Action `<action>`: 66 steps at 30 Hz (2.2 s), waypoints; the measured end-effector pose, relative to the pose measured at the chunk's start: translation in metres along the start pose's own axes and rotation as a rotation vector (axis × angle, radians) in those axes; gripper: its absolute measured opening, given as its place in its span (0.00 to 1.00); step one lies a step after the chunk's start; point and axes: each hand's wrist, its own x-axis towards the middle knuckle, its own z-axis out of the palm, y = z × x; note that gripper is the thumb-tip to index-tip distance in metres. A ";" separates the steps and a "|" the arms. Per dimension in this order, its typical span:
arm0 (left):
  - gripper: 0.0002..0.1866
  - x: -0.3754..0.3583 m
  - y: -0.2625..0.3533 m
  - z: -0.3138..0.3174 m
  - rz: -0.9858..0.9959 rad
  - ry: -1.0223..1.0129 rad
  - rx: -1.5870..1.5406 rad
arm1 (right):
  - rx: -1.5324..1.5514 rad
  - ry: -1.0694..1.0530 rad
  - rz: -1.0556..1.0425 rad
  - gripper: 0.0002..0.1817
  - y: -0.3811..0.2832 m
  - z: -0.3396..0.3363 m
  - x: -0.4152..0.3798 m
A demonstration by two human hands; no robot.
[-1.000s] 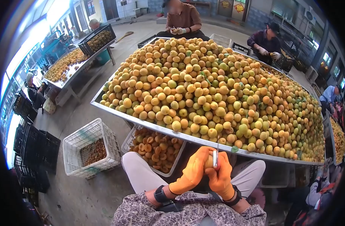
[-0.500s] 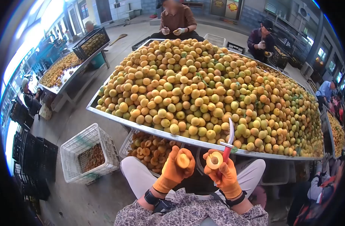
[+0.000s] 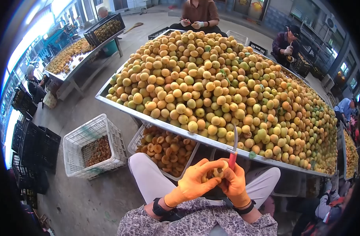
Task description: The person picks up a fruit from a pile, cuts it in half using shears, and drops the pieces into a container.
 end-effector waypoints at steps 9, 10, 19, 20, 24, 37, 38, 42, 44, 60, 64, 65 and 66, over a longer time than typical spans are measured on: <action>0.19 0.003 -0.013 -0.002 -0.013 -0.148 0.021 | 0.031 -0.033 0.248 0.20 0.008 -0.013 -0.010; 0.17 0.003 -0.011 -0.001 -0.023 -0.179 0.075 | 0.039 -0.023 0.245 0.20 0.010 -0.014 -0.012; 0.08 0.011 -0.048 0.044 -0.243 -0.098 -0.403 | 0.291 0.124 0.150 0.23 0.024 -0.046 -0.026; 0.06 0.015 -0.050 0.047 -0.357 -0.031 -0.551 | 0.294 0.134 0.132 0.23 0.024 -0.053 -0.028; 0.07 0.033 -0.072 0.070 -0.513 0.050 -0.622 | 0.475 0.212 -0.072 0.27 0.016 -0.080 -0.037; 0.28 0.051 -0.121 0.087 -0.757 -0.366 -1.324 | -0.400 0.223 -0.235 0.23 0.026 -0.086 -0.007; 0.26 0.044 -0.131 0.081 -0.745 -0.366 -1.345 | -0.385 0.187 -0.238 0.23 0.025 -0.078 -0.001; 0.11 0.026 -0.112 0.016 -0.597 -0.038 -1.027 | -0.234 0.184 -0.071 0.16 0.016 -0.060 0.006; 0.13 0.030 -0.098 -0.036 -0.445 0.146 -0.595 | -0.190 0.212 -0.099 0.15 0.024 -0.065 0.009; 0.23 0.284 -0.112 -0.069 0.258 0.293 0.724 | -0.056 0.395 -0.080 0.09 0.025 -0.096 -0.011; 0.11 0.268 -0.099 -0.076 0.067 0.125 0.622 | -0.069 0.530 -0.057 0.08 0.011 -0.109 -0.031; 0.09 0.251 -0.090 -0.074 0.008 0.098 0.688 | 0.003 0.510 -0.069 0.08 0.009 -0.112 -0.031; 0.08 0.228 -0.078 -0.071 -0.055 0.070 0.756 | -0.009 0.519 -0.084 0.08 0.009 -0.114 -0.031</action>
